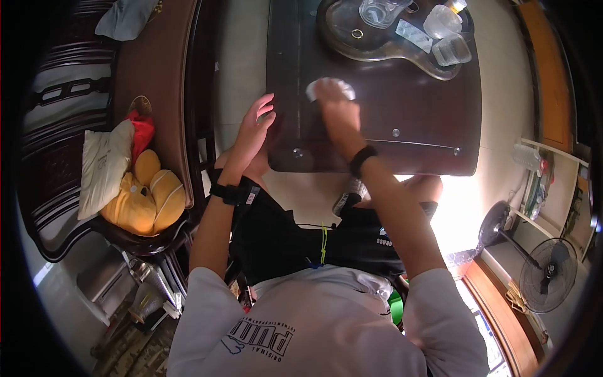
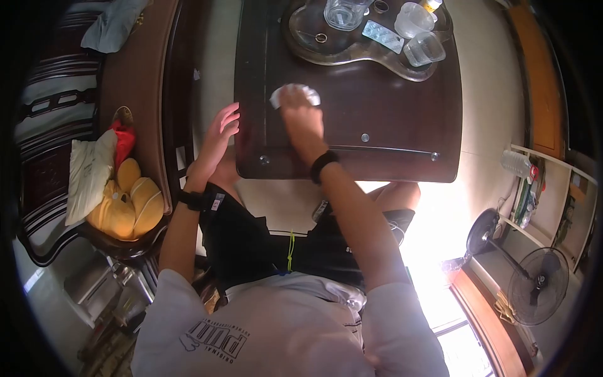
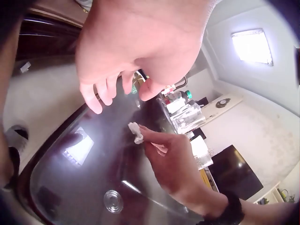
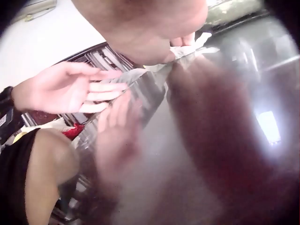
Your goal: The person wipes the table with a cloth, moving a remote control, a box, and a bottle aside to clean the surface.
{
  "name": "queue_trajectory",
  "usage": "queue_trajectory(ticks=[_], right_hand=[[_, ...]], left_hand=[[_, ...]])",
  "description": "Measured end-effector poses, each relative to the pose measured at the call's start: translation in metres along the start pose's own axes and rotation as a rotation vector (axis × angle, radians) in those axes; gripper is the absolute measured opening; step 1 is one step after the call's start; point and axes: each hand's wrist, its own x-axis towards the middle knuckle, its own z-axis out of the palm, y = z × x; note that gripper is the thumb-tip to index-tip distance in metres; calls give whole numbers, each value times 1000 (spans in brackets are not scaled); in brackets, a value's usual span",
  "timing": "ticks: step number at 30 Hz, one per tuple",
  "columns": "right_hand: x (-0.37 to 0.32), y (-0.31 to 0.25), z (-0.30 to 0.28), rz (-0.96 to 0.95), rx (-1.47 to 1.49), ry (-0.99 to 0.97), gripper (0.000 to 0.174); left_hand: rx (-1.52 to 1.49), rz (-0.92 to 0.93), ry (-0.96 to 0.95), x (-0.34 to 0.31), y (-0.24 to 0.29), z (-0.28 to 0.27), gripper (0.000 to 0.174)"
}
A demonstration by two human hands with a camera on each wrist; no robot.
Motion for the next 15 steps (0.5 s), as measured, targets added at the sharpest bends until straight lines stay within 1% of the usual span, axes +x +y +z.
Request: queue_trajectory(ticks=[2,3,4,6,7,9,10,11,13,14,15], right_hand=[[-3,-24,-5,-162,77,-52,44],[-5,-30,-7,-250,66,23,40],[-4,-28,-9,-252,66,26,40],[-5,-14,-16,-304,206,10,35],[-6,-4,-23,-267,218,46,31],[-7,35,-46,-148,146,126,31],[-8,58,-60,-15,49,107,32],[-13,86,-74,74,-2,204,36],[-24,144,-90,332,50,315,41],[-30,171,-94,414,22,342,40],[-36,193,-94,350,-43,451,43]], left_hand=[[-7,6,8,2,2,1,49],[-14,11,14,2,5,2,49],[-13,14,15,3,8,1,49],[-20,-38,-14,3,14,0,53],[-21,-37,-14,4,13,-1,53],[92,-13,17,7,11,-3,55],[89,-10,19,7,8,-3,55],[78,-24,57,8,4,-3,58],[68,-40,101,8,-2,-3,60],[28,-127,36,8,-3,-2,64],[-13,-211,-31,9,-5,-2,68]])
